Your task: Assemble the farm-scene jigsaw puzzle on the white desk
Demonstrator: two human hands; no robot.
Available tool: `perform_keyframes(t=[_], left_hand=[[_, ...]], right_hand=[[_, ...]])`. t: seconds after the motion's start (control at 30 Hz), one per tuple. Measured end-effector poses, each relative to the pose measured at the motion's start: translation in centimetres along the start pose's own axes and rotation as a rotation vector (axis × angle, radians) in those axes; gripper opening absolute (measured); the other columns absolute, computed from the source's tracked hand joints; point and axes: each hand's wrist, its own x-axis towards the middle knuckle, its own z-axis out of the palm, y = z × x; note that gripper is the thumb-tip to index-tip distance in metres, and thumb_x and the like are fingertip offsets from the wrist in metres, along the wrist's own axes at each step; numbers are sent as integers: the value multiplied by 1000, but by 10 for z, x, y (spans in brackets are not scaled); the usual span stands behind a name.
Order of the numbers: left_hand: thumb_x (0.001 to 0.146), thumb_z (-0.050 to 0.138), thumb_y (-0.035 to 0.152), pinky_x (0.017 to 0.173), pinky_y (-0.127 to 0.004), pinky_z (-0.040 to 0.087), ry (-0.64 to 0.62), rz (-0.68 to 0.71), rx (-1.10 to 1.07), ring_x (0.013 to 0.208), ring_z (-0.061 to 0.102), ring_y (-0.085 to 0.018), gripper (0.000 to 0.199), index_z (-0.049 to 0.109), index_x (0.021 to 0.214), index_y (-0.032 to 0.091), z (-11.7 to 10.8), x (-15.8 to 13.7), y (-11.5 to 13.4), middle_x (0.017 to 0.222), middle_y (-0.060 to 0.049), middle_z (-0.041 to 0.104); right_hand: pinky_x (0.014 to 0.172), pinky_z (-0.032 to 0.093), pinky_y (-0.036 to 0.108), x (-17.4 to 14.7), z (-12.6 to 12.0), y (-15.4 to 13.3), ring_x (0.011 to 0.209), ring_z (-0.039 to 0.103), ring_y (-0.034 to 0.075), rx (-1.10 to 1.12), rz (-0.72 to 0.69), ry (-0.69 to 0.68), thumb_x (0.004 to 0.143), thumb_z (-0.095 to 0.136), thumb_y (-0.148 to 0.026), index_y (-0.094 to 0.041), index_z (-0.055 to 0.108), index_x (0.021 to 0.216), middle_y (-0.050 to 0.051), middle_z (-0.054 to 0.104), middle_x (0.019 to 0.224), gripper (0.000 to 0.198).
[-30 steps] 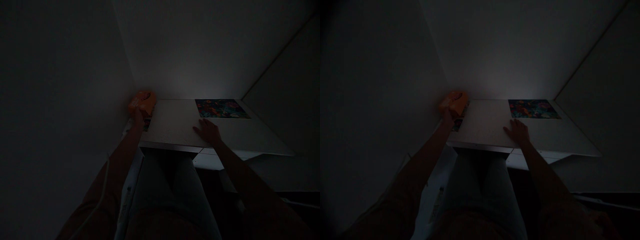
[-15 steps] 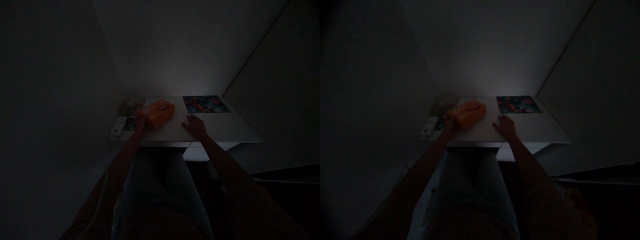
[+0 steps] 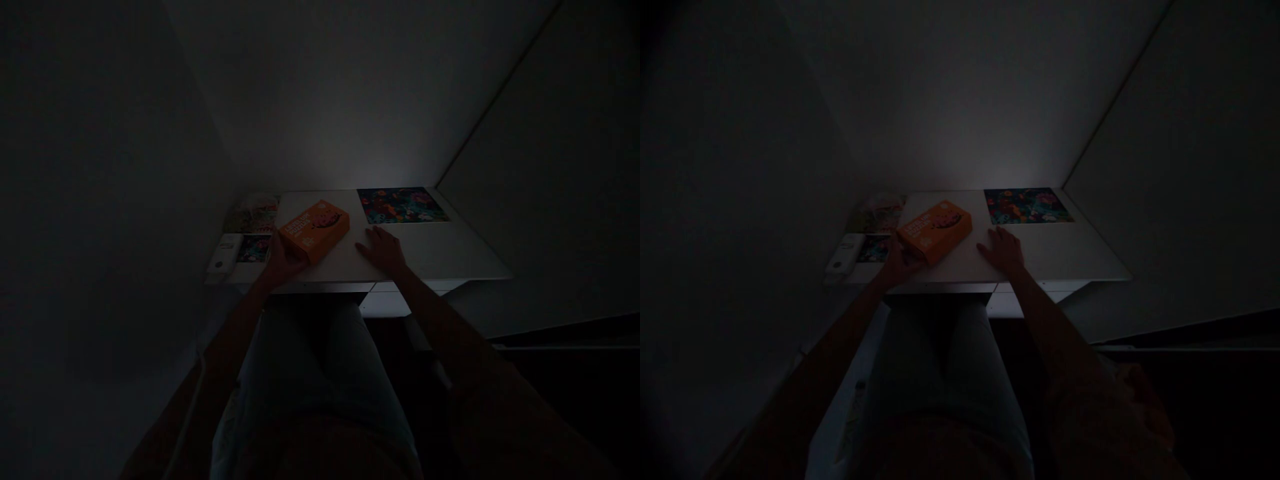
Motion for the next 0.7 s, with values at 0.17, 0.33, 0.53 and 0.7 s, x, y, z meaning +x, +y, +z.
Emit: perform_keyframes(t=[0.17,0.33,0.53,0.7], left_hand=[[70,109,42,143,-65,38,-4,25,154,172,43,-49,134,38,180,21,6,-7,9,181,-29,38],[85,103,58,131,-64,52,60,-100,188,162,56,-49,109,48,173,28,21,-20,26,179,-25,41],[101,89,54,130,-52,51,170,-219,41,154,64,-39,63,62,148,22,19,7,29,159,-23,66],[110,67,78,123,-55,55,179,-438,18,138,73,-47,55,75,107,24,-5,46,16,110,-19,78]], right_hand=[[140,38,63,0,0,-1,172,48,42,-14,12,-21,116,48,-70,-18,54,177,23,47,190,80],[140,37,64,-2,0,-2,172,47,43,-13,7,-17,116,48,-70,-17,54,178,24,47,189,81],[140,38,62,-1,0,-1,173,47,42,-18,14,-24,116,47,-70,-17,55,177,23,47,190,81],[138,39,64,-1,2,0,171,49,44,-11,-1,3,116,48,-70,-18,57,176,24,50,188,79]])
